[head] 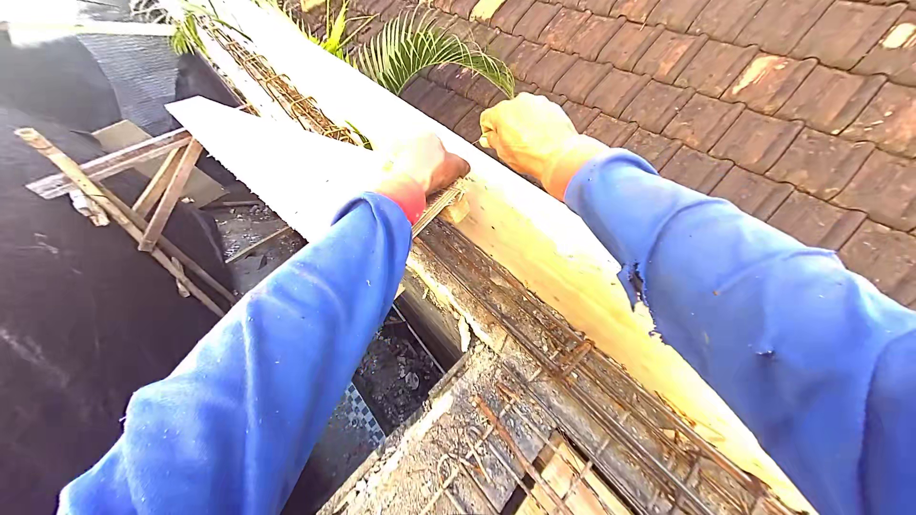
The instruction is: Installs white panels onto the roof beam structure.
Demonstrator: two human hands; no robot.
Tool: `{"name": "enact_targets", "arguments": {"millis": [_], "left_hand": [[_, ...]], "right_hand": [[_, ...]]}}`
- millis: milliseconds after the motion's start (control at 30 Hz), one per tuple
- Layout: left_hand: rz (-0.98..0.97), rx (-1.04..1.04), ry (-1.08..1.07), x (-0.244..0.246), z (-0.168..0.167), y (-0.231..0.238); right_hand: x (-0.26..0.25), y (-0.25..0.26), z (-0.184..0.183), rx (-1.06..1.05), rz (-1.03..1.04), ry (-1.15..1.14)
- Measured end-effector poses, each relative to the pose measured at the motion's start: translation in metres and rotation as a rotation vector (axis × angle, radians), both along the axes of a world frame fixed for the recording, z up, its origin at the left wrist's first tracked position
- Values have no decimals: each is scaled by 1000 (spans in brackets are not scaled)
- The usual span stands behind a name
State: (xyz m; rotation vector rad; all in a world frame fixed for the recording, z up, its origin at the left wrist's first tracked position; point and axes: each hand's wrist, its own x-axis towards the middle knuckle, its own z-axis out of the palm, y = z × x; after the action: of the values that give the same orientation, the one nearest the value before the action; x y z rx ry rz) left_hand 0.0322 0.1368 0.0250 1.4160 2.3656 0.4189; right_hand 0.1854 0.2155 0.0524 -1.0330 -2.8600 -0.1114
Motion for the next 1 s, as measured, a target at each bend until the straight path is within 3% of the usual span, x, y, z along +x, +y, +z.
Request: {"name": "enact_targets", "arguments": {"millis": [400, 633, 900, 1000], "left_hand": [[-148, -81, 323, 4, 34, 12], [-357, -70, 182, -31, 43, -9], [-323, 61, 158, -46, 22, -18], [-97, 262, 197, -40, 10, -47]], "right_hand": [[-27, -11, 22, 103, 35, 61], [-13, -18, 13, 49, -14, 7], [19, -51, -16, -159, -59, 23], [21, -58, -25, -279, -137, 98]]}}
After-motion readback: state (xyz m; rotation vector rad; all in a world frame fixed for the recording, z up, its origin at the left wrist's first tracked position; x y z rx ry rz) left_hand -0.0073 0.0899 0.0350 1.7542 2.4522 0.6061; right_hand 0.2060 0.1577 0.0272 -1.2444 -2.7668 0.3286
